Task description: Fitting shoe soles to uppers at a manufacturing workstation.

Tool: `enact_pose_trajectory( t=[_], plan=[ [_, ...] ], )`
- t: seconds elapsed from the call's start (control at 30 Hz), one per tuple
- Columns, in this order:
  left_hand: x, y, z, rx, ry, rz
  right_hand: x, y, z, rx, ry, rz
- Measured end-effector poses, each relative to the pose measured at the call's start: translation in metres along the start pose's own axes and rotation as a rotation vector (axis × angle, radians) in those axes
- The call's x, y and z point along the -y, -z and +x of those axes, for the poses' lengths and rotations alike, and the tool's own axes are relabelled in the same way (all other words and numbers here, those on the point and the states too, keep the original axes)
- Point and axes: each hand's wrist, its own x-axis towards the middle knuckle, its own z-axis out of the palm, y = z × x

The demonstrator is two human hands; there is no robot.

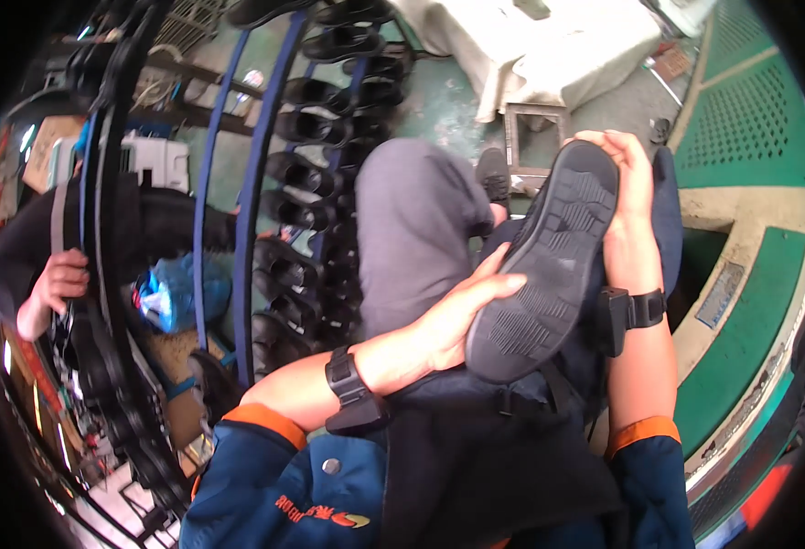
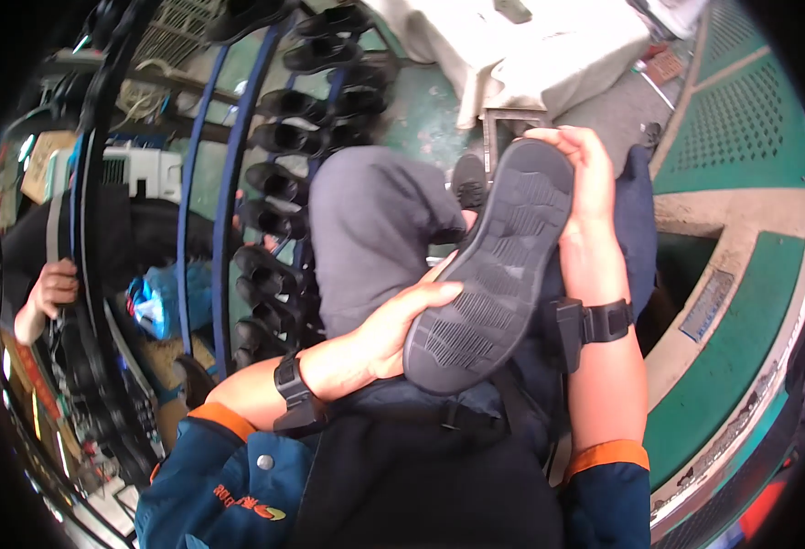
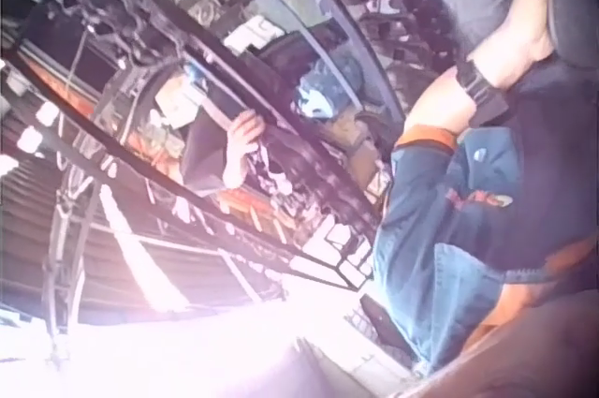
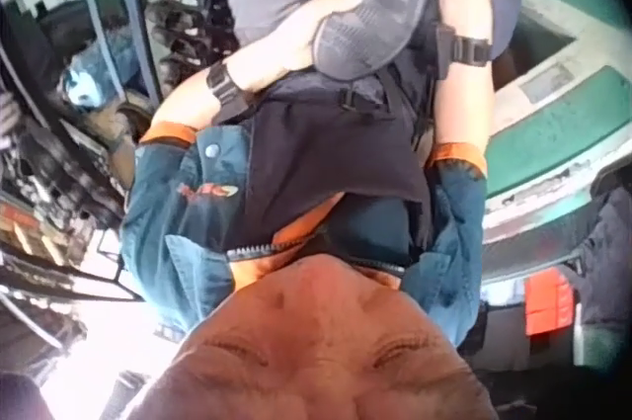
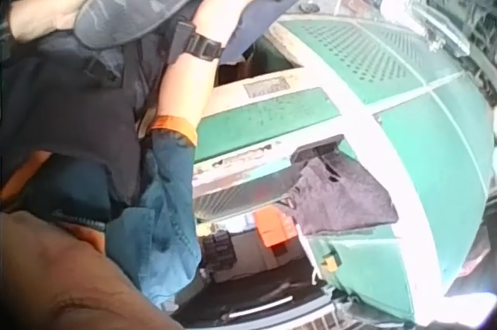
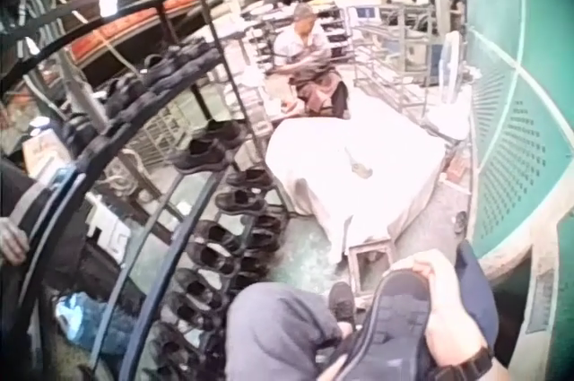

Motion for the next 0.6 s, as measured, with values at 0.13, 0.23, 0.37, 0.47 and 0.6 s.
enact_pose_trajectory(
  t=[0.13,0.23,0.37,0.47,0.6],
  plan=[
    [-0.002,-0.006,-0.025,-0.063,0.018,0.002,-0.008,-0.017,-0.014,-0.039,-0.071,-0.030],
    [-0.003,-0.017,-0.060,-0.038,-0.092,0.285,-0.014,-0.038,-0.040,0.045,-0.036,0.047],
    [-0.009,-0.015,-0.068,0.087,-0.105,0.378,-0.031,0.007,-0.017,-0.087,0.792,-0.942],
    [-0.010,-0.021,-0.074,0.180,-0.142,0.567,-0.061,0.060,-0.006,0.124,0.838,-0.958],
    [-0.044,-0.068,-0.095,0.116,-0.257,0.728,-0.031,0.066,-0.054,0.356,0.065,-0.293]
  ],
)
